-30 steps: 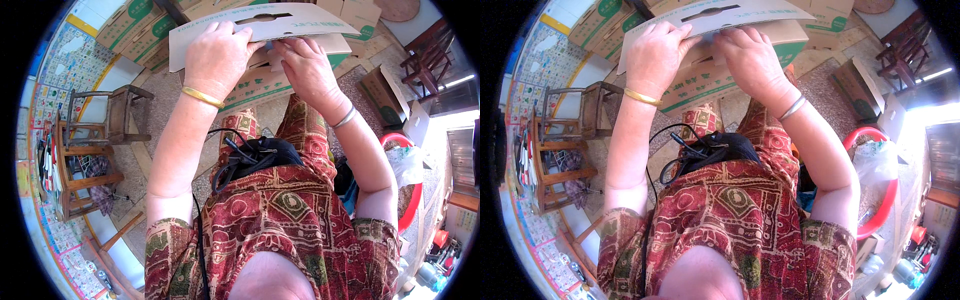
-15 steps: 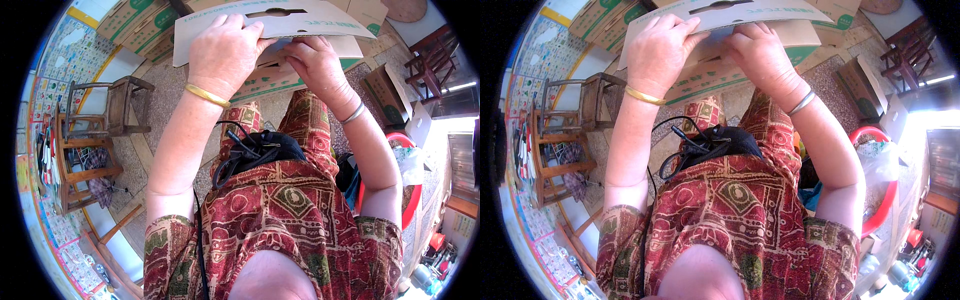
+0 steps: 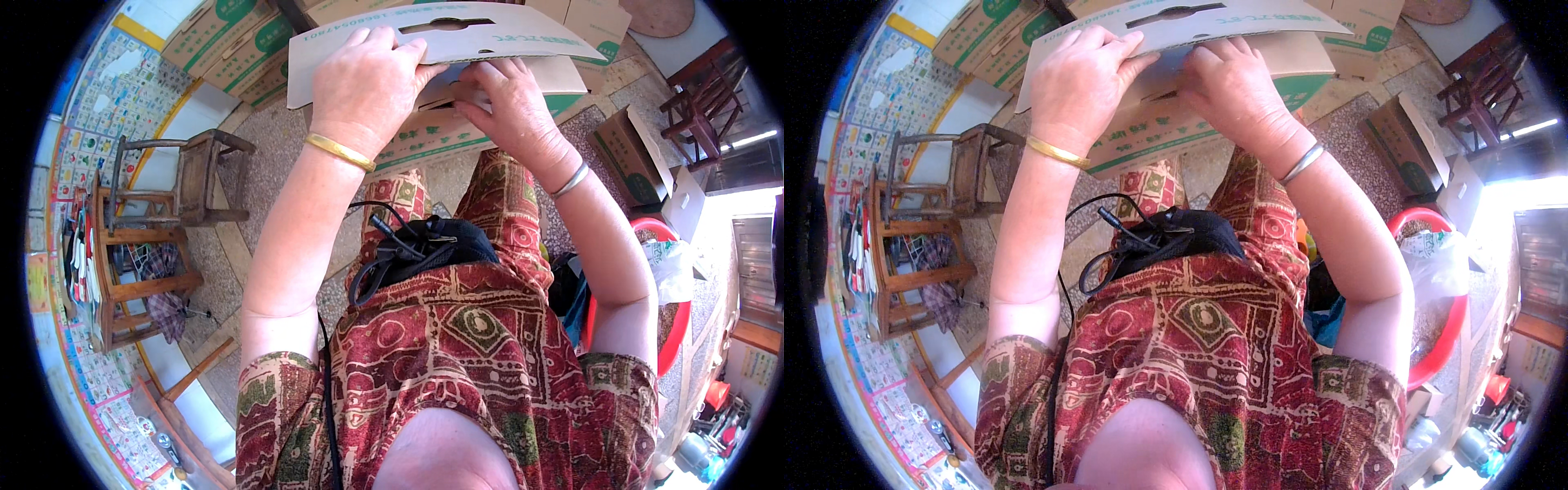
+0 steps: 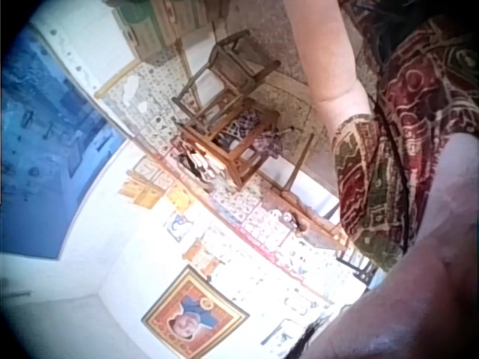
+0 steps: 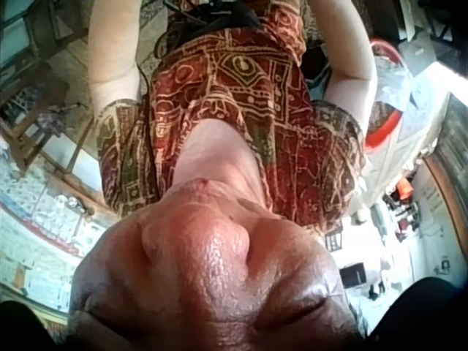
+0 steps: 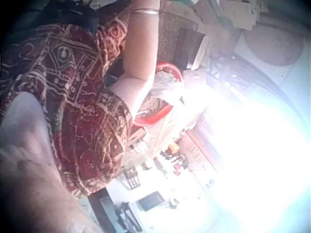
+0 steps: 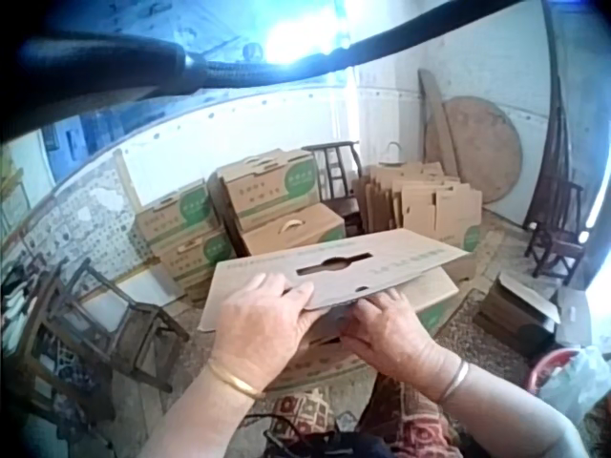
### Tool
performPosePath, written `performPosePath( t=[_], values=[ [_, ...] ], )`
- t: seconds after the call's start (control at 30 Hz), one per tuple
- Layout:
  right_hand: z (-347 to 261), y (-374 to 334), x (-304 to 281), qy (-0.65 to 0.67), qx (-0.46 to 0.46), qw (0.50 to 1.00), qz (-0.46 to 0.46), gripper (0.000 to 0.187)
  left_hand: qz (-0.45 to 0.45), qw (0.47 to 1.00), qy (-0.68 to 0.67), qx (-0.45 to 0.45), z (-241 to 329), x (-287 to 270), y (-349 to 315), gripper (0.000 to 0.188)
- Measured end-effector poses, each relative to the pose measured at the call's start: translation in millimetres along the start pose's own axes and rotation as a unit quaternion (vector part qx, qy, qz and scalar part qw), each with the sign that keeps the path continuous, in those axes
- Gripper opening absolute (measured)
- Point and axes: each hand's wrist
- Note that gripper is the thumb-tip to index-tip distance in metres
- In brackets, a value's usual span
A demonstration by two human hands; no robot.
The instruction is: The person assembles flat cardboard boxes by folding flaps, inserting tabs into slots, and securing the structure. They handle multiple boxes one at a time, stacking completed units and picking new flat pieces from a nearby pile.
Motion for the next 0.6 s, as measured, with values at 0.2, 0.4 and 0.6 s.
performPosePath(
  t=[0.2,0.4,0.6],
  values=[
    [0,-5,9,-0.019,0.027,0.999,-0.009,0.033,-0.059,0.998,-0.010,-0.009,1,-4,-2,0.044],
    [4,-8,23,0.015,0.042,0.999,0.005,0.034,-0.141,0.988,0.028,-0.059,10,3,1,0.061],
    [5,-9,21,0.037,0.020,0.999,0.004,0.036,-0.170,0.984,0.012,-0.051,5,3,5,0.059]
  ],
)
Point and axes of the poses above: each hand's wrist, its own y-axis towards the middle knuckle, its own x-axis out of the palm, z = x × y, and after that the axes turned 13 degrees about -y, right-handed
